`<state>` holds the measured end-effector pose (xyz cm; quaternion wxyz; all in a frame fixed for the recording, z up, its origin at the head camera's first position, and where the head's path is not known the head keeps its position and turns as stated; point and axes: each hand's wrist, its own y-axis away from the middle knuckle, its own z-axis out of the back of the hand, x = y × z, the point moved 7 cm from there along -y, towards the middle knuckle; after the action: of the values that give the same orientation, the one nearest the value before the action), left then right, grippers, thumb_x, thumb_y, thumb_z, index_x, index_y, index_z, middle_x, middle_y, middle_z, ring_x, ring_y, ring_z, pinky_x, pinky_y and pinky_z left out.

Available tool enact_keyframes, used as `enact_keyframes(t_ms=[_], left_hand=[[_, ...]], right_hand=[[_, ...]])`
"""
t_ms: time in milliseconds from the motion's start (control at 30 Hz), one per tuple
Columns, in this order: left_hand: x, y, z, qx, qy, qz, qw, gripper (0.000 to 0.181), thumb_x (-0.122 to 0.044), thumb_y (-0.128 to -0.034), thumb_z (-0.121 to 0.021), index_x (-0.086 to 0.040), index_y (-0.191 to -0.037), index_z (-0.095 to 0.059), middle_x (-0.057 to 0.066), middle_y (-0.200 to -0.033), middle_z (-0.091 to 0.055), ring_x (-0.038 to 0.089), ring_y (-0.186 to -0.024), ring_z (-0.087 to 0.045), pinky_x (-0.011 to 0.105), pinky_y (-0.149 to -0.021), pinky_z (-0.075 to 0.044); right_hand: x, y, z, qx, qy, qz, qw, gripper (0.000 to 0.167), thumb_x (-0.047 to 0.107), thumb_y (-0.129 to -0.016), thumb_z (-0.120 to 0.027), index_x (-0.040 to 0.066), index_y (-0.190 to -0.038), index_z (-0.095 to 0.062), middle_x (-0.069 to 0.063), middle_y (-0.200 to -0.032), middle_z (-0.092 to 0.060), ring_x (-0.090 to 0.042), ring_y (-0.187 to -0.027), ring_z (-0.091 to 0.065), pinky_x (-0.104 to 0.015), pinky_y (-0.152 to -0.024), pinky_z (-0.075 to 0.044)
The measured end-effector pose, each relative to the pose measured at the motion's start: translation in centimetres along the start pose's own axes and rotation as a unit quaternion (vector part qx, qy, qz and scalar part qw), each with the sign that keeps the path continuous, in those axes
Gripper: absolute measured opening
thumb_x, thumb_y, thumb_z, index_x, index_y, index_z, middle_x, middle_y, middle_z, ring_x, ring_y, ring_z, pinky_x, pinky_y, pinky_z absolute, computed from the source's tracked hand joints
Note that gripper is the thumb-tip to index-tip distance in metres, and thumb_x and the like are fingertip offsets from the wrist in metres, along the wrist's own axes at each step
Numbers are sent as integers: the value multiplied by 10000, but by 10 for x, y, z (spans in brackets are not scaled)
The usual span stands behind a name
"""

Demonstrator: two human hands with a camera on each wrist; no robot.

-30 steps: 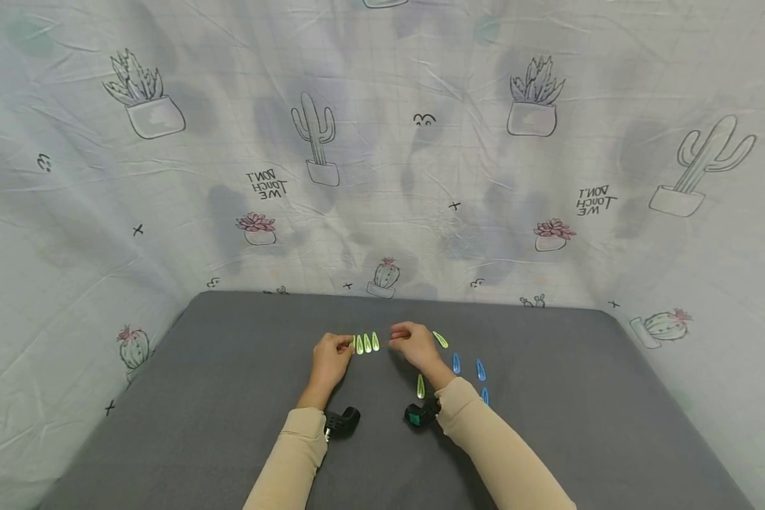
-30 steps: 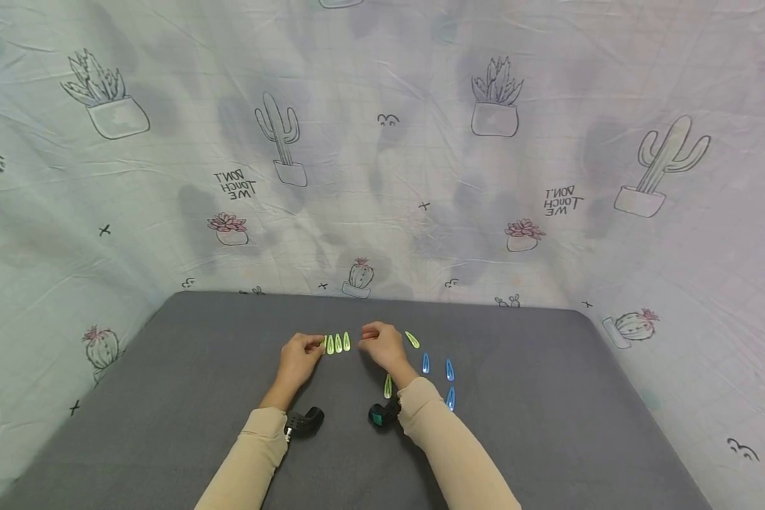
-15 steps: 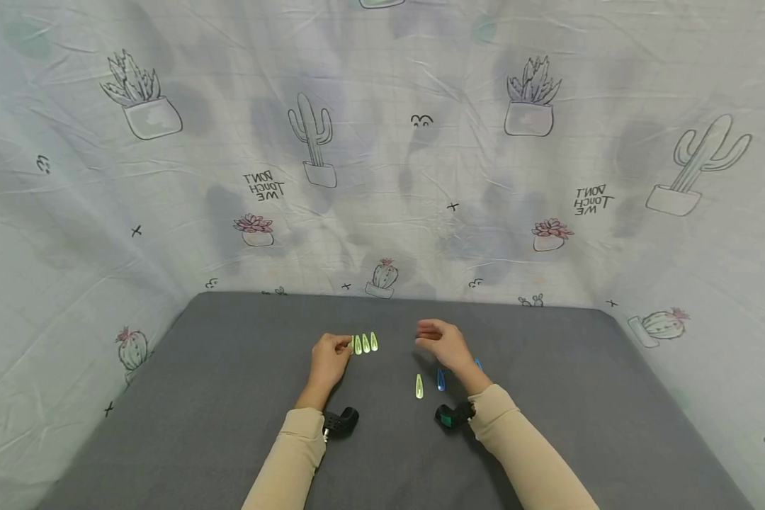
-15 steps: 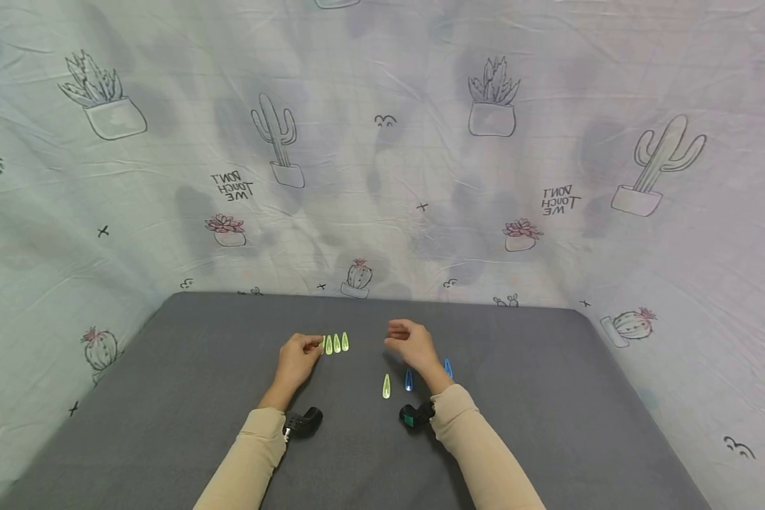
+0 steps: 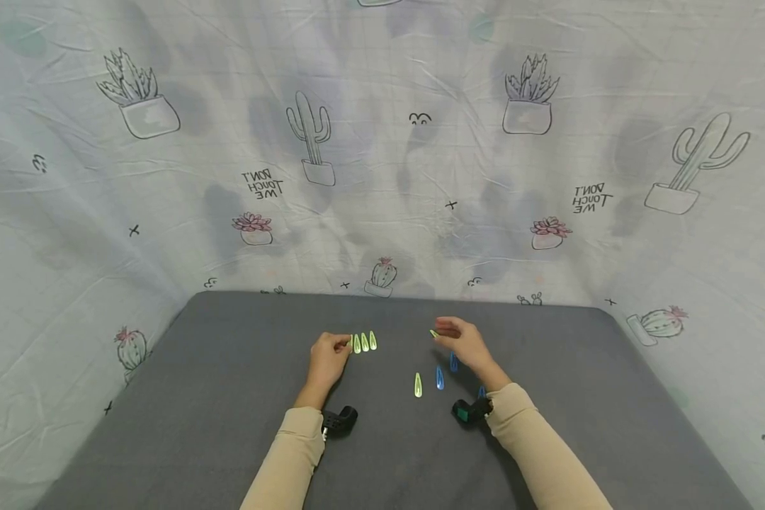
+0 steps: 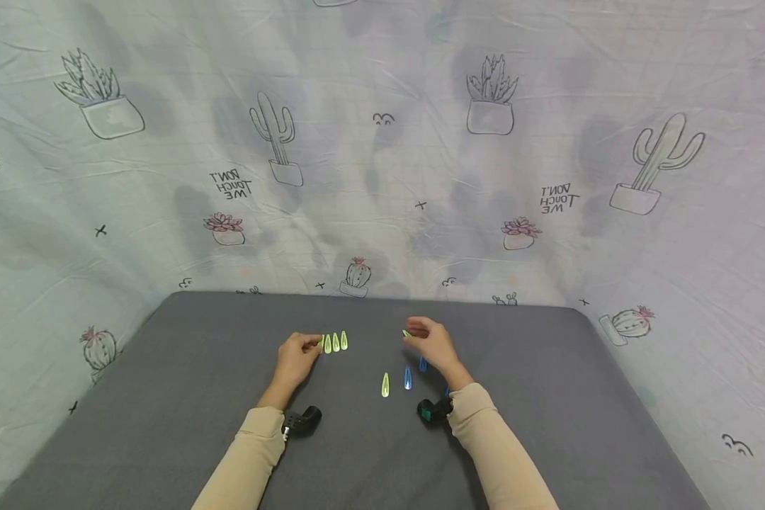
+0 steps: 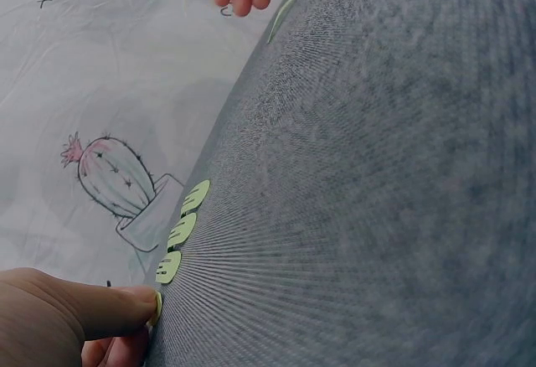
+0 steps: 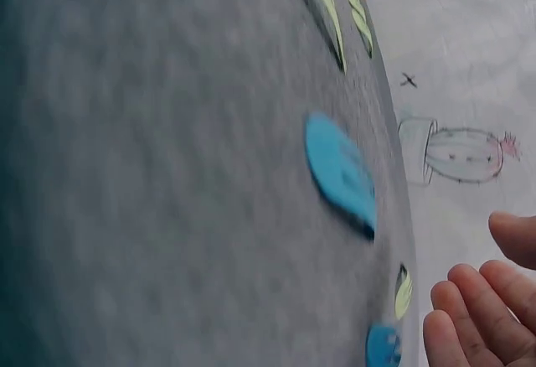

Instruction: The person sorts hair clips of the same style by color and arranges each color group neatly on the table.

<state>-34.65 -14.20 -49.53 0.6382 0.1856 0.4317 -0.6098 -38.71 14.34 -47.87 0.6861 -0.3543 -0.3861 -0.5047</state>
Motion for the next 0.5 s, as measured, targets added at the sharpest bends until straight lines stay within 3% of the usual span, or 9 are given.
enact_keyframes(t_ms=[300, 500], left_hand=[[0, 0, -1, 49, -4, 20, 10000, 180, -39, -830, -693, 5, -1002, -723, 105, -857, -589, 205, -778, -574, 335, -701, -490], [0, 1, 0, 28, -19, 9, 10000, 183, -40, -827, -697, 1, -1003, -725, 103, -856, -588, 207, -779, -576, 340, -703, -492]], right_hand=[[-14, -4, 8, -49, 6, -384, 9993, 426, 26, -897, -612, -58, -1304, -519, -239, -1250, -581, -359, -1151, -567, -408, -923, -498], [-15, -9, 6, -81, 303, -525, 9981, 407, 15, -876, -627, -54, -1270, -552, -217, -1196, -616, -332, -1086, -595, -384, -874, -520]])
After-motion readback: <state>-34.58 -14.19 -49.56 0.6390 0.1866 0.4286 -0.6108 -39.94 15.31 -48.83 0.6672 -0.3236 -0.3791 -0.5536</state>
